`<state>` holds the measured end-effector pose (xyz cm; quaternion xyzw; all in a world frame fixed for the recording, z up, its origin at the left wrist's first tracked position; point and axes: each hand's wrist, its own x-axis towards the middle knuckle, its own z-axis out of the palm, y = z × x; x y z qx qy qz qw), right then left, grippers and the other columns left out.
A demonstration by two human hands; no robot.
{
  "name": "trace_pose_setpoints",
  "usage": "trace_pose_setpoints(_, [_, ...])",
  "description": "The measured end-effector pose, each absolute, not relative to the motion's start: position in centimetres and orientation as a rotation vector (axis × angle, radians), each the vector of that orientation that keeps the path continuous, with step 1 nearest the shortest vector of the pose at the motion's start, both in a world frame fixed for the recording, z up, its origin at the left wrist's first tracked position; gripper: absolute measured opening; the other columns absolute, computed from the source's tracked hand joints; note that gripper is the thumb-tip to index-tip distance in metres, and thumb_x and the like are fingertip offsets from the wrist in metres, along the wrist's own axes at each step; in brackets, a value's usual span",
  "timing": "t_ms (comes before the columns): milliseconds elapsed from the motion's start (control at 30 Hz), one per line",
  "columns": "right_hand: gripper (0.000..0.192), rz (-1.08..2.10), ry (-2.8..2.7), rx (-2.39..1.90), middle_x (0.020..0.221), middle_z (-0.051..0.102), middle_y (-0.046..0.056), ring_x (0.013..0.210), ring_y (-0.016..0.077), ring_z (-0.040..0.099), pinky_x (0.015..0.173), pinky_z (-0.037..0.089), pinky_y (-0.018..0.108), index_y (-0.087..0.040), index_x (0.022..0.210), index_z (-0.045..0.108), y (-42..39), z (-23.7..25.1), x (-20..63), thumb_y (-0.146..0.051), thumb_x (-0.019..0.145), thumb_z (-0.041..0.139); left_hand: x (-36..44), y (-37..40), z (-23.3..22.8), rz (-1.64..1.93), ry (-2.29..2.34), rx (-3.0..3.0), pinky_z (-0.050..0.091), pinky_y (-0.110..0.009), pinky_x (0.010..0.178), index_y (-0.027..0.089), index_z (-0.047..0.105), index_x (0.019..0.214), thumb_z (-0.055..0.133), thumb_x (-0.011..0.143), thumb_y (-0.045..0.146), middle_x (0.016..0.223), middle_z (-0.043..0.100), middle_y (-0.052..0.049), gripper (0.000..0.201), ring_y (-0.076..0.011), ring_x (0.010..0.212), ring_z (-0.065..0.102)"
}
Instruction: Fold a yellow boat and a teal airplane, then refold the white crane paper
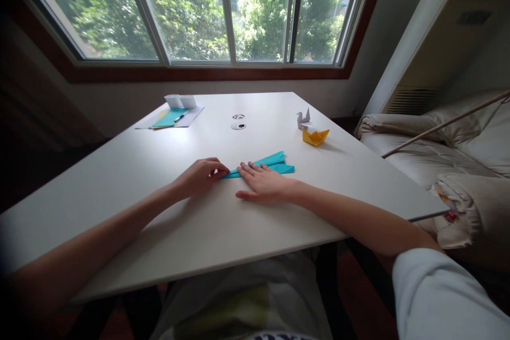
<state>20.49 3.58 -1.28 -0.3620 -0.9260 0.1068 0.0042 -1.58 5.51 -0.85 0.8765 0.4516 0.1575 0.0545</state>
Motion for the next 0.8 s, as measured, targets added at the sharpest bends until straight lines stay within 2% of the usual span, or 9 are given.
trace_pose_setpoints(133, [0.078,0.402,-2.898,-1.13,0.15,0.012,0.014,0.137,0.0286,0.01,0.11,0.012,0.047,-0.011,0.144,0.014,3.7,-0.8,20.5,-0.063,0.086,0.022,-0.1,2.5,0.2,0.378,1.513,2.882,0.043,-0.035,0.077,0.019,0.065,0.1,0.041,0.087,0.025,0.095,0.065,-0.009,0.028,-0.0232,0.089,0.057])
trace_pose_setpoints(200, [0.078,0.412,-2.913,-1.142,0.15,0.01,0.014,0.138,0.0285,0.009,0.11,0.011,0.046,-0.008,0.144,0.013,3.7,-0.8,20.6,-0.061,0.087,0.022,1.0,0.8,0.3,0.331,1.457,2.92,0.041,-0.038,0.085,0.019,0.06,0.108,0.039,0.089,0.029,0.109,0.062,-0.011,0.031,-0.0247,0.101,0.055])
trace_pose_setpoints(267, [0.077,0.408,-2.93,-1.158,0.15,0.009,0.014,0.138,0.0282,0.008,0.11,0.011,0.046,-0.008,0.144,0.012,3.8,-0.8,20.6,-0.059,0.088,0.022,1.8,-0.5,-0.2,0.284,1.447,2.905,0.035,-0.043,0.095,0.017,0.051,0.121,0.036,0.09,0.036,0.131,0.049,-0.014,0.039,-0.027,0.121,0.042])
trace_pose_setpoints(333, [0.074,0.402,-2.941,-1.169,0.15,0.009,0.013,0.138,0.0281,0.007,0.11,0.011,0.046,-0.008,0.144,0.012,3.8,-0.8,20.7,-0.056,0.088,0.022,2.3,-1.2,-0.9,0.168,1.449,2.873,0.026,-0.047,0.102,0.013,0.043,0.129,0.031,0.092,0.035,0.14,0.037,-0.016,0.045,-0.028,0.131,0.03])
trace_pose_setpoints(533, [0.071,0.404,-2.954,-1.165,0.15,0.008,0.012,0.138,0.0281,0.007,0.11,0.012,0.047,-0.009,0.144,0.012,3.9,-0.9,20.7,-0.052,0.089,0.023,2.4,-1.4,-1.9,-0.072,1.492,2.711,0.02,-0.051,0.105,0.007,0.025,0.14,0.018,0.09,0.054,0.147,0.017,-0.019,0.069,-0.0306,0.136,0.014])
trace_pose_setpoints(667, [0.072,0.421,-2.931,-1.161,0.15,0.009,0.011,0.138,0.0279,0.007,0.11,0.011,0.047,-0.012,0.144,0.012,4.0,-1.2,20.7,-0.055,0.088,0.023,2.5,-1.5,-1.7,-0.062,1.51,2.716,0.019,-0.052,0.105,0.01,0.025,0.14,0.018,0.088,0.059,0.148,0.018,-0.017,0.072,-0.0315,0.136,0.013])
trace_pose_setpoints(800, [0.074,0.444,-2.92,-1.151,0.151,0.008,0.01,0.138,0.0278,0.006,0.11,0.01,0.047,-0.012,0.144,0.012,4.1,-1.5,20.7,-0.058,0.088,0.021,2.5,-1.7,-1.6,-0.013,1.535,2.774,0.024,-0.052,0.102,0.009,0.032,0.136,0.026,0.088,0.057,0.144,0.026,-0.021,0.068,-0.0347,0.133,0.021])
